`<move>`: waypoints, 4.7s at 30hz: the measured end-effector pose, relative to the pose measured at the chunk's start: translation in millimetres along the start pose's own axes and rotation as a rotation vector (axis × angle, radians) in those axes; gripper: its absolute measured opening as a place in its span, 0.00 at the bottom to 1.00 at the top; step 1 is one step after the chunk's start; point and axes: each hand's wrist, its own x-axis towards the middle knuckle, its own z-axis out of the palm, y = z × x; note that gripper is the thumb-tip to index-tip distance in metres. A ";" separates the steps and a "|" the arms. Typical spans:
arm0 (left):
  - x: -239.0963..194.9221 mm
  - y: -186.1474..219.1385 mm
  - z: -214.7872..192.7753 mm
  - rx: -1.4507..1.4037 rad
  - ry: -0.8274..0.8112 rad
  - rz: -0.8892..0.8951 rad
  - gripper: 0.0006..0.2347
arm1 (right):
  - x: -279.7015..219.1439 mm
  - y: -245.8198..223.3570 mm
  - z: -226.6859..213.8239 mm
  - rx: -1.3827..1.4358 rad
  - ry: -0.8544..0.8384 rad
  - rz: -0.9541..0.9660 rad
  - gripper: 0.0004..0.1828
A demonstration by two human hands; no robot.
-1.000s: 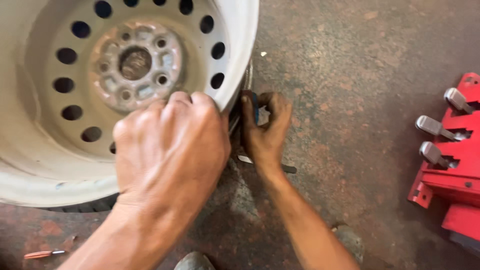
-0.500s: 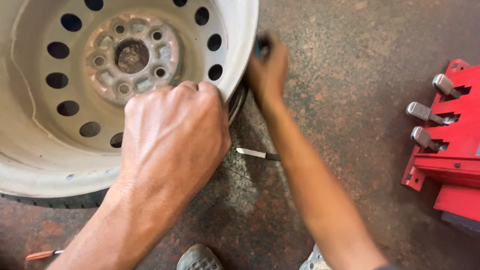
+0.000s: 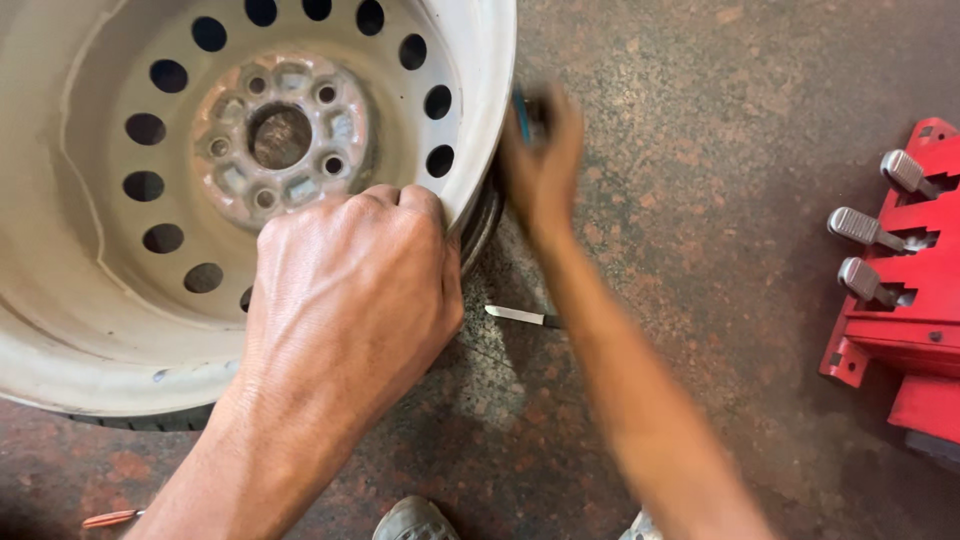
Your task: The person scrubs the inner rim of a white vehicle wheel using a small abrasive pad. They hold the wheel steady with one hand while vigorously rubbing the metal surface with the other hand, focusing on the area between the tire bead and the rim holes.
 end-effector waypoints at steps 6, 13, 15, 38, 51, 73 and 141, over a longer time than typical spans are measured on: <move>-2.9 0.5 8.7 -0.041 0.003 0.010 0.10 | -75.6 0.8 -6.3 -0.180 0.073 0.017 0.10; 7.1 6.3 -7.9 -0.023 -0.422 -0.218 0.12 | -40.4 17.4 -20.1 -0.019 -0.113 -0.157 0.09; 2.4 4.9 -4.1 -0.058 -0.149 -0.090 0.09 | -59.5 17.7 -20.5 0.025 -0.108 -0.075 0.09; -5.1 0.7 4.8 -0.096 -0.090 -0.061 0.10 | -78.6 -11.5 -18.2 0.029 -0.045 -0.063 0.09; -91.6 -77.8 7.4 0.512 0.039 -0.033 0.19 | -48.6 -13.6 22.7 0.103 0.160 0.146 0.13; -37.5 -20.0 10.4 0.293 0.100 -0.097 0.17 | -16.0 -17.2 -13.5 -0.363 -0.008 -0.213 0.10; -41.9 -21.5 15.5 0.268 0.141 -0.068 0.18 | -7.8 25.7 -13.6 -0.050 -0.179 -0.204 0.09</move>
